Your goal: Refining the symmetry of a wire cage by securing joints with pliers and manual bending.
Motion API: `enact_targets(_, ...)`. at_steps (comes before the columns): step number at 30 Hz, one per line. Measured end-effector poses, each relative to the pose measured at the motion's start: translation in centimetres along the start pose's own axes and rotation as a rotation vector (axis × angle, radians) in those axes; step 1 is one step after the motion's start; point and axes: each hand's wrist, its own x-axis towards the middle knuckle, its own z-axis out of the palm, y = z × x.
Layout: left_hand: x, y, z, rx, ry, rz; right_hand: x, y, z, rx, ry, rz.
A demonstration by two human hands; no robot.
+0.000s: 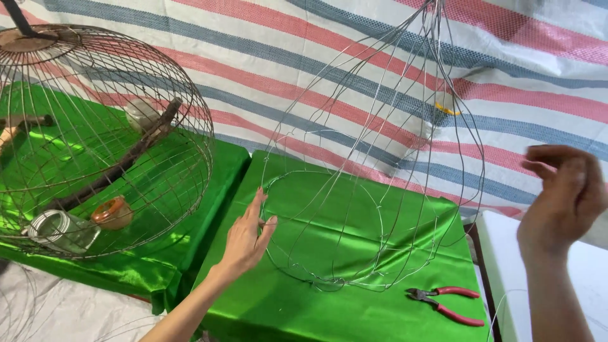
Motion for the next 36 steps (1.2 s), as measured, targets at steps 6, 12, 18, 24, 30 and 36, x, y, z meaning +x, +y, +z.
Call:
enact_targets(6,-0.5,2.1,-1.1,-0.032,-0.013,-0.048,-1.4,-11.9,9.6,-0.3,-0.505,-0.631)
enact_targets(12,0.7,5.7,-3.5,-0.015,0.185,0.424,-2.6,-10.4,13.0,-0.302,-0.613,-0.641)
enact_targets(18,2.0,14.2,-6.8,-0.494,-0.026,0.495,-2.6,-11.1,14.1,-0.155,-0.528,-0.431)
enact_targets(24,2.7,15.0,-6.1,-0.431,0.015,0.447,-2.9,-11.8,14.6,-0.162,-0.57,-0.339)
enact_targets(30,2.9,15.2,-7.0,-0.217,0.309,0.535,-3.6,-11.2,14.9,-0.092,-0.567,-0.249)
enact_targets(36,4.1,14.2,-7.1,-0.181,0.306,0.508,-3.2,-11.2,14.9,-0.078,-0.592,-0.236)
